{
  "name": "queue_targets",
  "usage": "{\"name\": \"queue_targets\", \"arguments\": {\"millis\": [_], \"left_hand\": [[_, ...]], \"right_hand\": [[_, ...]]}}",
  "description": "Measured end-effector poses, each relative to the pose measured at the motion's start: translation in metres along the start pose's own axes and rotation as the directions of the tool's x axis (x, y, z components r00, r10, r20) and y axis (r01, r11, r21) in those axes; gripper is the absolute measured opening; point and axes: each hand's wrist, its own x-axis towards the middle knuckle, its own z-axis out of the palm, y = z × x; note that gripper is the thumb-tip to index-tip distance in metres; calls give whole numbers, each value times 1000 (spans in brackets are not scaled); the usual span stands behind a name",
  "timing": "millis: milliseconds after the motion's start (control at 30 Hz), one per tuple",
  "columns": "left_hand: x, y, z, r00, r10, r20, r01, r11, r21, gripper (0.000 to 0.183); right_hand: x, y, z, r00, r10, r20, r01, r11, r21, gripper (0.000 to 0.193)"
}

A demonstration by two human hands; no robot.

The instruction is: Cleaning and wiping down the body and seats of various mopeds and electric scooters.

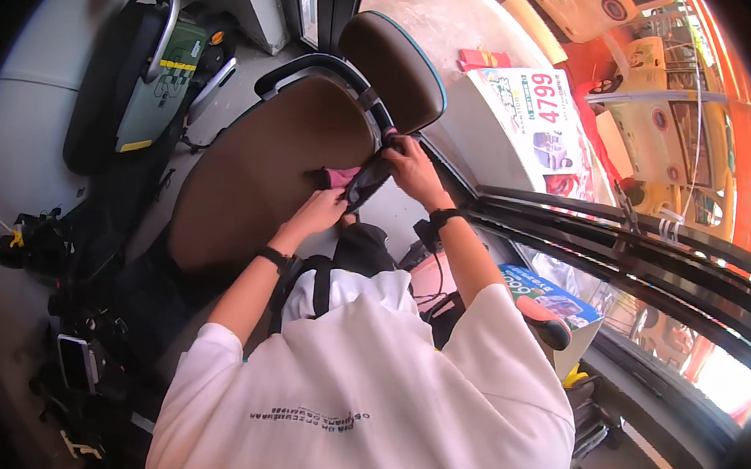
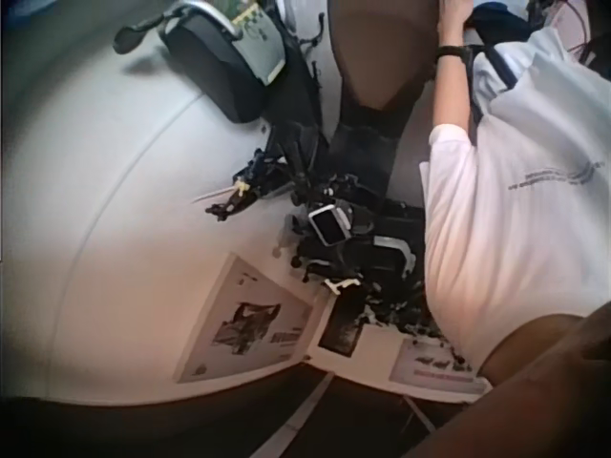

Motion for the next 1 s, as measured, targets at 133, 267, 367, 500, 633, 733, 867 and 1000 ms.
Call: {"name": "queue_targets", "arguments": {"millis": [133,267,367,500,633,733,867,1000], "left_hand": [[56,34,22,991,-91,-100,114,959,259,36],[73,46,23,985,-134,-105,161,937,309,41],[72,37,26,991,-123,-54,134,934,330,40],[82,35,31,997,-49,-61,64,962,266,38],[101,70,37,966,114,-233,-105,993,53,37],[116,78,36,960,8,-279,61,969,239,40],[118,77,16,949,-307,-65,314,924,220,38],[75,86,-14,931,-360,-55,351,848,396,36]], "right_hand": [[17,40,-2,979,151,137,-175,966,188,39],[5,28,3,950,255,182,-288,939,187,36],[-12,24,0,949,178,261,-252,924,288,35],[5,47,3,970,165,181,-208,945,252,34],[51,71,4,983,183,14,-170,877,450,35],[57,60,6,974,216,74,-221,814,538,35],[34,74,7,935,200,292,-313,851,421,38],[1,54,1,943,70,327,-176,935,309,38]]}}
